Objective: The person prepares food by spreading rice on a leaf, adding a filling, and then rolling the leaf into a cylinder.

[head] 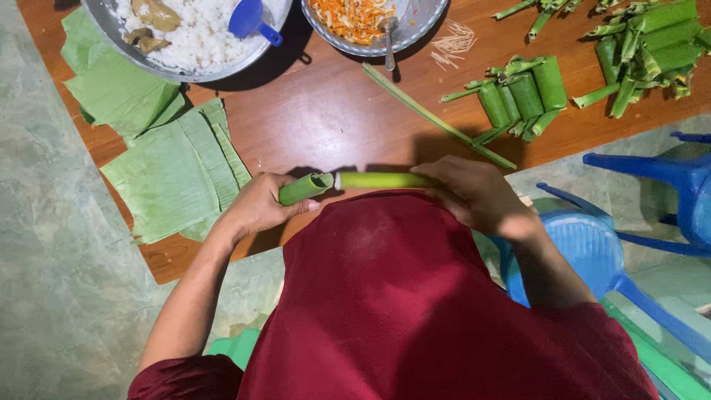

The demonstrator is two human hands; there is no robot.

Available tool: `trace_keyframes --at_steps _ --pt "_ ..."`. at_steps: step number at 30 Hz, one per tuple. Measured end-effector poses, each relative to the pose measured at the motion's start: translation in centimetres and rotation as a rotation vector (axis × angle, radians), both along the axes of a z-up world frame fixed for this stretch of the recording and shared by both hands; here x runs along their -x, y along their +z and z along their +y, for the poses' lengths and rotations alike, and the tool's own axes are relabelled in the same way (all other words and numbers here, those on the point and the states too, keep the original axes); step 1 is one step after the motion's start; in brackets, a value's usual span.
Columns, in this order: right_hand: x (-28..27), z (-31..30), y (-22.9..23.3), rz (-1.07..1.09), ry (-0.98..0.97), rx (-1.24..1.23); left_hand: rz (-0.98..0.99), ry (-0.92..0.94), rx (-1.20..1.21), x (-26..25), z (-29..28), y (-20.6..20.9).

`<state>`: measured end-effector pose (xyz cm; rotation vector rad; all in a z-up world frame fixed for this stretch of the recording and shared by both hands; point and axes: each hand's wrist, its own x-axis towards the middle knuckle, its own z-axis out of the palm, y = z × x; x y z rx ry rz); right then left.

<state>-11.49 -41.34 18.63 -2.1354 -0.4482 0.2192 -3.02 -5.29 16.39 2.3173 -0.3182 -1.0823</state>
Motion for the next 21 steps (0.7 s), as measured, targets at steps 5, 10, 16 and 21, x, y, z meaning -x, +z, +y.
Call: trace_keyframes --at_steps 5,10,16,21 --pt "-0.1 1.1 -0.4 -0.11 -0.083 0.102 0.053 -0.017 0.037 0.2 -0.2 -0.5" --pt "-0.2 1.1 -1.2 -0.138 -0.055 0.085 0.076 -0.057 0.075 0.5 -0.1 -0.6" --pt "0.0 0.9 -1.6 -0.207 -0.094 0.123 0.097 -0.092 0.053 0.5 -0.5 -0.8" --pt "0.1 0.5 -1.8 -0.309 -0.108 0.147 0.132 -0.097 0.044 0.5 -0.9 -1.3"
